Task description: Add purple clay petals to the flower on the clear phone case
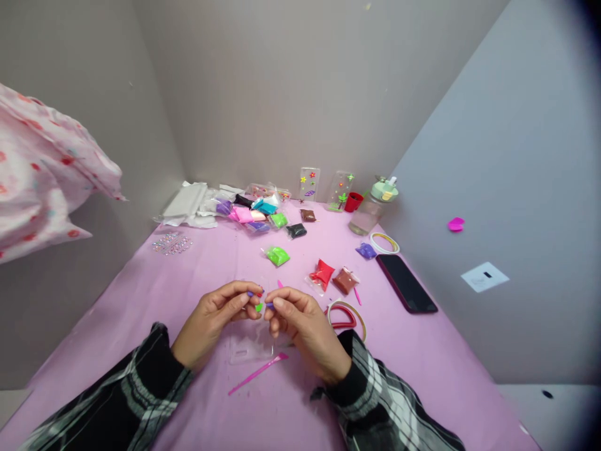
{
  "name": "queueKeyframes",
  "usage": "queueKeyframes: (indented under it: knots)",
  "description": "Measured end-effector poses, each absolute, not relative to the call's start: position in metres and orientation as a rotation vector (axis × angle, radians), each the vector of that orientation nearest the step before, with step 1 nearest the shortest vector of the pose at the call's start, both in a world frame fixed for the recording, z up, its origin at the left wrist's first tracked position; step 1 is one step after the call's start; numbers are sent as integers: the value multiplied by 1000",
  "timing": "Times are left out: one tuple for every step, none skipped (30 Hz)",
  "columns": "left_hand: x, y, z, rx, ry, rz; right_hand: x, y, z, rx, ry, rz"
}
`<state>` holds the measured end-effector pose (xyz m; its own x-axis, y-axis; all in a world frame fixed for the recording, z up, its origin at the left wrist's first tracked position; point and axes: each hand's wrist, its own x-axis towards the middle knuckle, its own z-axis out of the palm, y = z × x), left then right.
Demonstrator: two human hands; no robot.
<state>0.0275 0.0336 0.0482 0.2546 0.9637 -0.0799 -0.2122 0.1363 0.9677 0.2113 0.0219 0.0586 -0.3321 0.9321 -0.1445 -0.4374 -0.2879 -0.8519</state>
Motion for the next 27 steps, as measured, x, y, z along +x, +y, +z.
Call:
queueKeyframes:
  knots:
    - [27,34,49,1059,911,1059,211,22,59,-825,-898,1785]
    - [27,34,50,1051,908,1067,212,22,59,-825,-897,1785]
    - [27,34,50,1047,905,1073,212,22,59,-826,-896,1786]
    - [27,34,51,1044,901,1076,212,22,58,-825,-895,1786]
    - [27,34,52,1042,897,1076,212,22,58,-826,-895,1786]
    - [26,34,52,1040,893,1074,212,22,58,-827,-895,1787]
    - [26,34,53,1039,890,1066,212,22,58,-829,-896,1788]
    - [26,34,53,1034,889,1056,212,22,58,-831,-896,1788]
    - [26,35,53,1026,892,1048,212,22,58,-833,-897,1787]
    - [26,35,53,1015,896,1043,212,22,58,-835,-899,1786]
    - [26,35,52,1003,902,1040,212,22,58,-835,-900,1785]
    - [26,35,52,990,906,1041,212,22,58,-835,-900,1785]
    - [26,36,51,979,910,1046,212,22,58,-835,-900,1784]
    - [25,36,50,972,911,1052,212,22,58,-836,-900,1784]
    - [25,36,49,968,912,1057,212,22,58,-839,-900,1782]
    - [25,37,49,964,914,1062,212,22,58,-842,-900,1781]
    - [25,37,48,960,918,1068,212,22,57,-846,-900,1779]
    - [25,38,47,958,923,1076,212,22,57,-848,-900,1777]
    - [25,38,47,956,928,1084,212,22,57,-848,-899,1777]
    - [25,39,47,955,932,1091,212,22,57,-846,-899,1777]
    - [25,39,47,957,935,1098,212,22,57,-843,-898,1778]
    - [25,39,48,958,938,1104,212,22,57,-841,-898,1777]
    - [25,39,49,961,939,1107,212,22,57,-840,-897,1777]
    - [25,39,50,963,940,1108,212,22,57,-840,-897,1777]
    - [25,39,51,965,940,1106,212,22,57,-841,-896,1777]
    - [25,39,52,967,941,1105,212,22,57,-841,-895,1777]
    - [25,38,53,970,942,1104,212,22,58,-843,-892,1778]
